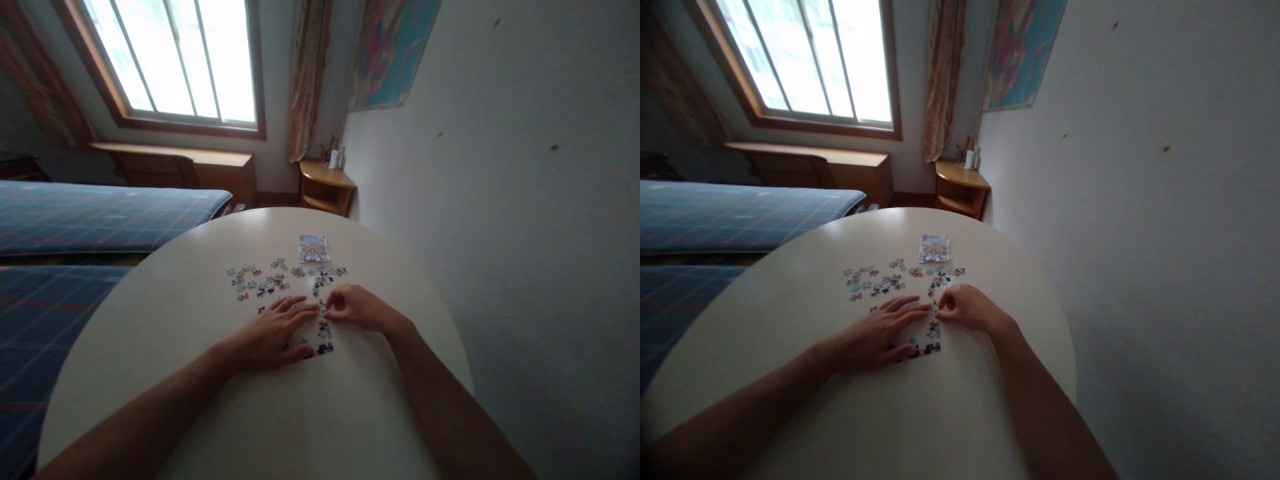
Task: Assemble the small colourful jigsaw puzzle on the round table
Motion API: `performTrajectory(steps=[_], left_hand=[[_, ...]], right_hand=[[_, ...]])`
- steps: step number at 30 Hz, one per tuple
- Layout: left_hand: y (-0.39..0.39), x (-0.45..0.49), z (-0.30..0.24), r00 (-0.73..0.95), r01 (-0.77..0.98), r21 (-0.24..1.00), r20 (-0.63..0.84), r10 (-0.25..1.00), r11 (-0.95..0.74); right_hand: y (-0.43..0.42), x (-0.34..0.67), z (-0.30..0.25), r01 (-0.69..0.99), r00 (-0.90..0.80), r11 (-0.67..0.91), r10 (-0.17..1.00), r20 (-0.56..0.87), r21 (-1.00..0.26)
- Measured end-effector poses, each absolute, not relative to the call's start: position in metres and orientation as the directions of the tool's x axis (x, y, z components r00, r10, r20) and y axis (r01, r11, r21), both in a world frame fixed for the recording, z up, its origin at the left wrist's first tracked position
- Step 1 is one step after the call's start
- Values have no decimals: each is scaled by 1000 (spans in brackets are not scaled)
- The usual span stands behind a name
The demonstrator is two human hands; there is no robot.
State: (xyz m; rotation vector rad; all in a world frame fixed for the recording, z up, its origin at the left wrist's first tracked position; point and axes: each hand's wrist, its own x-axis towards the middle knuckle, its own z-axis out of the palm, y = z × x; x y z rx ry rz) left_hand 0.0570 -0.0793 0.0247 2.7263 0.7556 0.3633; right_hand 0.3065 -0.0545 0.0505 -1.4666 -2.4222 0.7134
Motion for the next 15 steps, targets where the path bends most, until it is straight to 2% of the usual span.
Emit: performTrajectory(steps=[5,15], left_hand=[[-78,56,23,833,462,336,152,532,-821],[-74,53,18,839,449,306,180,514,-840]], right_hand=[[-55,308,49,729,-516,403,855,-57,-554],[-53,308,47,721,-513,401,857,-47,-565]])
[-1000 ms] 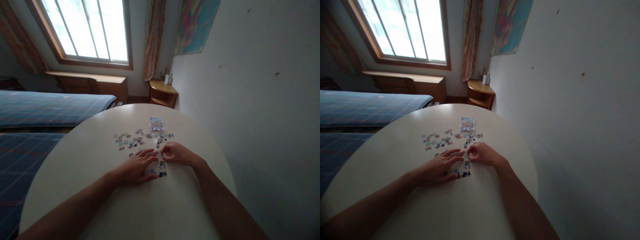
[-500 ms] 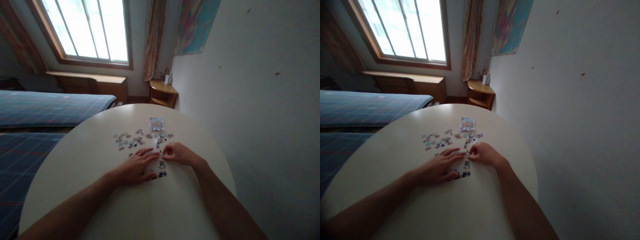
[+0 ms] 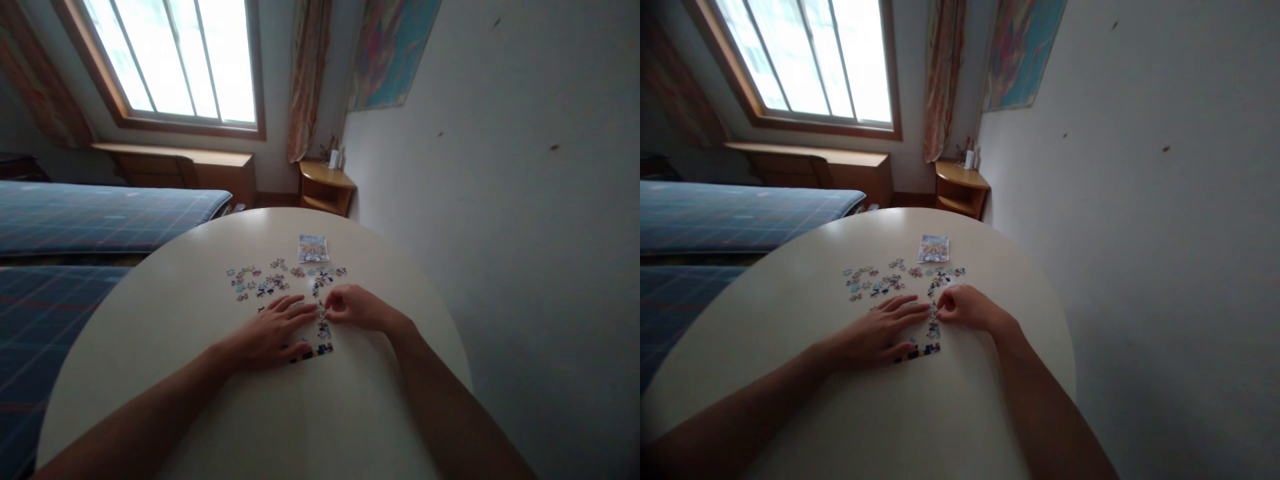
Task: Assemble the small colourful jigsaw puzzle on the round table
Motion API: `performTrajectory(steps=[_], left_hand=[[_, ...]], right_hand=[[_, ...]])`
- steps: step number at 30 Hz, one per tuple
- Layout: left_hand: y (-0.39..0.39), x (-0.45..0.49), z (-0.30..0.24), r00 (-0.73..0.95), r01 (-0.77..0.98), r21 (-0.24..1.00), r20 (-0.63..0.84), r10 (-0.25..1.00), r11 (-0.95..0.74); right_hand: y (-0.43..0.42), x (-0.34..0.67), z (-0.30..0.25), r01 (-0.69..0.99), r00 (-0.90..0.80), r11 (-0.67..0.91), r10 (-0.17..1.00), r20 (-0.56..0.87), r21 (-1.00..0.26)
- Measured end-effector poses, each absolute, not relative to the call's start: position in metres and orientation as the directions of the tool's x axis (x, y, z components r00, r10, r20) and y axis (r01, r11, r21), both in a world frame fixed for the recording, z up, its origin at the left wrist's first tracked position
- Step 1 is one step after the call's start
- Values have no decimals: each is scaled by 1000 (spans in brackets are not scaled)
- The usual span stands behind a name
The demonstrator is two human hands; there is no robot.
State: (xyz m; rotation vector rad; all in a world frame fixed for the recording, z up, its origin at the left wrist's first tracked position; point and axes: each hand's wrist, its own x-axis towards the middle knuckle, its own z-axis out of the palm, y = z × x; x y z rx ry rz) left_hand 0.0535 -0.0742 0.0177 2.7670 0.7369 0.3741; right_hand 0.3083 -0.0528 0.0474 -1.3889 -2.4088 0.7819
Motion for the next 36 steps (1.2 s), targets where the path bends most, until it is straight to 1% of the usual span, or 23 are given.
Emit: performTrajectory(steps=[6,17,24,32,34,36], left_hand=[[-75,54,19,839,461,285,169,517,-841],[-76,54,20,830,453,317,192,524,-833],[-76,53,21,835,466,290,169,524,-836],[-73,52,17,836,479,256,160,525,-840],[-73,52,16,835,483,254,155,528,-838],[-72,51,17,831,492,257,144,537,-832]], right_hand=[[-54,307,49,717,-513,396,857,-50,-574],[-54,308,48,714,-516,401,856,-43,-574],[-53,308,46,715,-521,416,853,-31,-562],[-54,306,48,702,-528,414,849,-33,-580],[-52,309,48,688,-537,429,844,-13,-586],[-47,314,46,684,-516,447,855,51,-576]])
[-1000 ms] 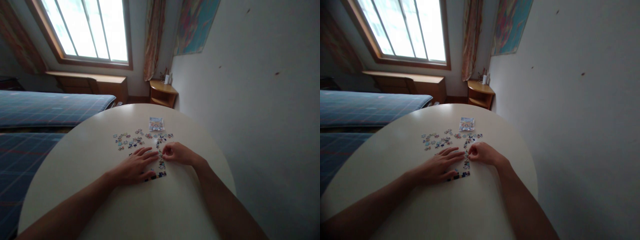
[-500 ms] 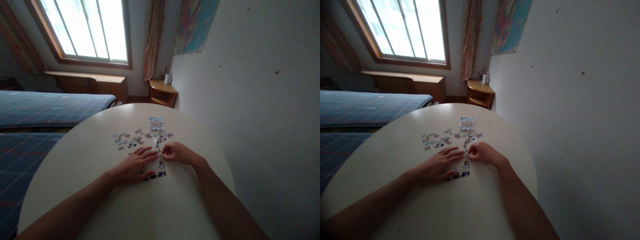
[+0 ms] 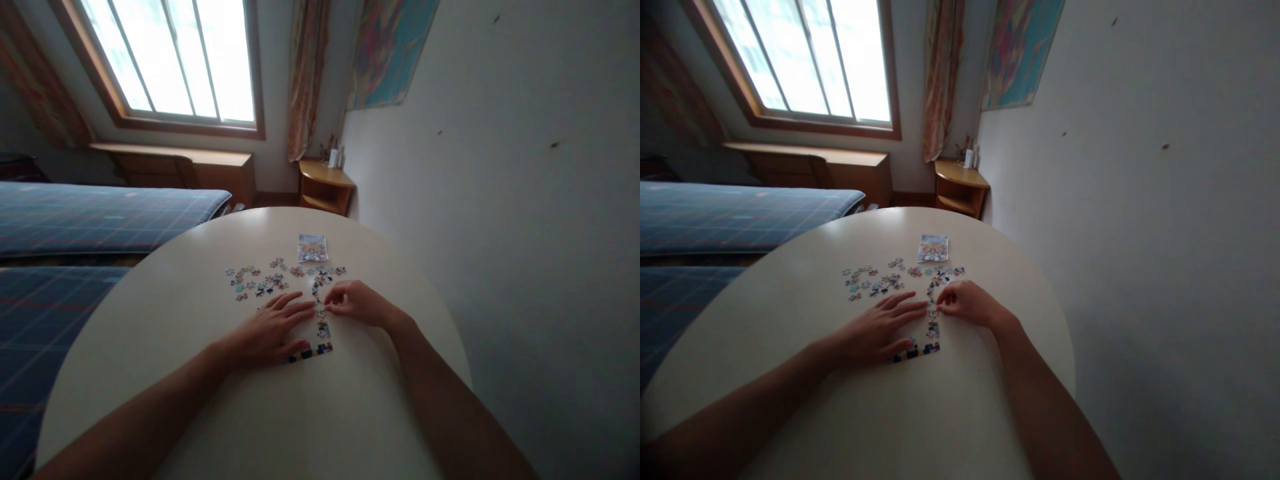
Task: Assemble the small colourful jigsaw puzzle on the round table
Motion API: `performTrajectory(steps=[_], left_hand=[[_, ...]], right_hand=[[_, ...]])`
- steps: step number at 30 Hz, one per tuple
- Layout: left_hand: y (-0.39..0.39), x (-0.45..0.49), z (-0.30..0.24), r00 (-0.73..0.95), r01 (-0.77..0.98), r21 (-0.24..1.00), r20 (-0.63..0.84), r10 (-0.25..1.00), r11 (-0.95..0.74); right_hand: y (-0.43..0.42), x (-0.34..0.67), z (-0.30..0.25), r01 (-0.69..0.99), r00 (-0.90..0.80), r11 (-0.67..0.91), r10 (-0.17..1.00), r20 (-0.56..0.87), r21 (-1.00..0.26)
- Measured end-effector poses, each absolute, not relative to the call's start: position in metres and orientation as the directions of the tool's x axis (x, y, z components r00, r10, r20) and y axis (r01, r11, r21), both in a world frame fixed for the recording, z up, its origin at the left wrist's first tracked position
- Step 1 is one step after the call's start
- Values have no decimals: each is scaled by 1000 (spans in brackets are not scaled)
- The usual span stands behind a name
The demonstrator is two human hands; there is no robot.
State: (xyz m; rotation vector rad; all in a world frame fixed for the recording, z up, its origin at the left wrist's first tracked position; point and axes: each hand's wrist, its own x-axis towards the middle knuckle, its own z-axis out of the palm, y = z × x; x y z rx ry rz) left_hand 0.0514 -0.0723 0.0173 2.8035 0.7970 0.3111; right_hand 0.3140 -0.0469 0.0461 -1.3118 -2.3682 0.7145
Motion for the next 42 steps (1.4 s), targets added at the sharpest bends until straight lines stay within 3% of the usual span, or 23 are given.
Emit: performTrajectory(steps=[6,11,17,22,33,42], left_hand=[[-71,50,20,815,520,272,126,566,-810],[-68,49,15,812,495,296,179,556,-817],[-67,50,15,819,497,298,149,554,-815],[-66,50,12,805,523,273,151,573,-807],[-53,29,-4,603,715,238,265,752,-657],[-51,25,-6,444,790,275,358,821,-547]], right_hand=[[-30,335,30,783,-315,426,900,301,-454],[-26,338,21,824,-321,394,917,236,-408],[-24,329,20,827,-279,383,915,292,-410],[-28,314,15,787,-418,499,864,280,-364],[-35,314,11,822,-355,431,899,257,-372],[-42,309,13,822,-304,390,917,258,-416]])
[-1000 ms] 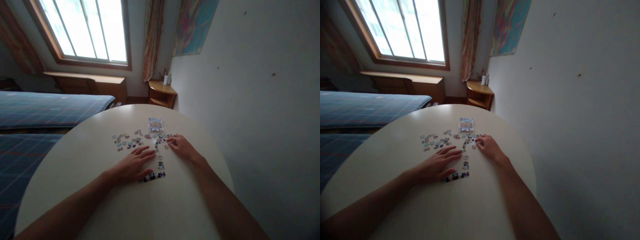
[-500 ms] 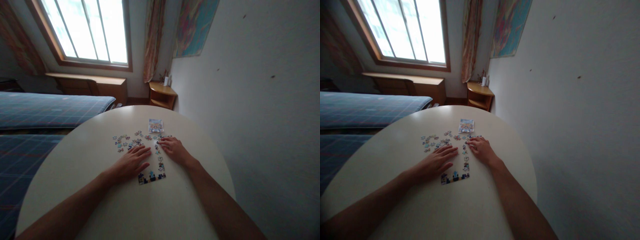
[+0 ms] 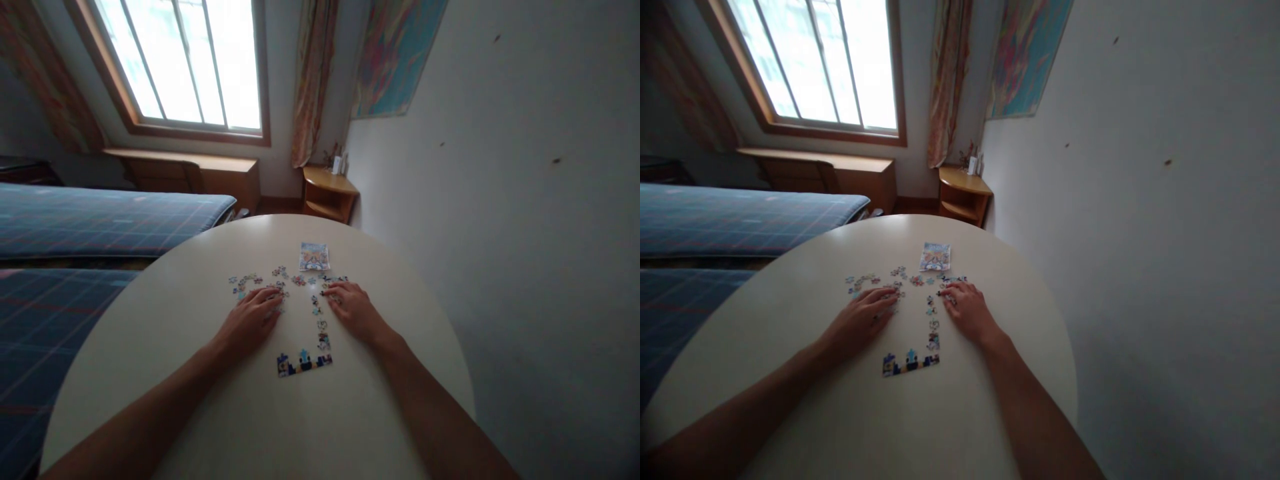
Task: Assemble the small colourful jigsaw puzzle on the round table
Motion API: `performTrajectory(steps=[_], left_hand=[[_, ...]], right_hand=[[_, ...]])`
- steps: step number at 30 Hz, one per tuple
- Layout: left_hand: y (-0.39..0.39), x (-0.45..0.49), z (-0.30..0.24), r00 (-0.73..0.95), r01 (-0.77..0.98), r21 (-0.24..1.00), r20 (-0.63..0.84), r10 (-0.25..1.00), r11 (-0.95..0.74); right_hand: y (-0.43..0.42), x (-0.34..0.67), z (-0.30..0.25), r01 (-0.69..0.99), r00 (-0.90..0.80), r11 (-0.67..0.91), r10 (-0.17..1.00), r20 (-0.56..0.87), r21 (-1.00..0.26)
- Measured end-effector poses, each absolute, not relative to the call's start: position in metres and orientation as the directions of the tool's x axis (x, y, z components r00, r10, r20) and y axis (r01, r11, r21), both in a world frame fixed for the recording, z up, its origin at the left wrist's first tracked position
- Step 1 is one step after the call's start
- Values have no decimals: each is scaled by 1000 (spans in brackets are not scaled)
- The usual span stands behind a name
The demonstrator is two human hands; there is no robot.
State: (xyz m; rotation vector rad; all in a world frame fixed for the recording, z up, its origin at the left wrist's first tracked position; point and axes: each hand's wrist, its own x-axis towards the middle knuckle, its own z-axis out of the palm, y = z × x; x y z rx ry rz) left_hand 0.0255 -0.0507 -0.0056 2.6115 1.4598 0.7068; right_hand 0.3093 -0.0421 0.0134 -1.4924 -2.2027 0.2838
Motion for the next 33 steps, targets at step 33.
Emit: performTrajectory(steps=[33], left_hand=[[-26,11,-9,214,872,368,307,927,-323]], right_hand=[[-20,290,43,934,-307,308,951,35,-180]])
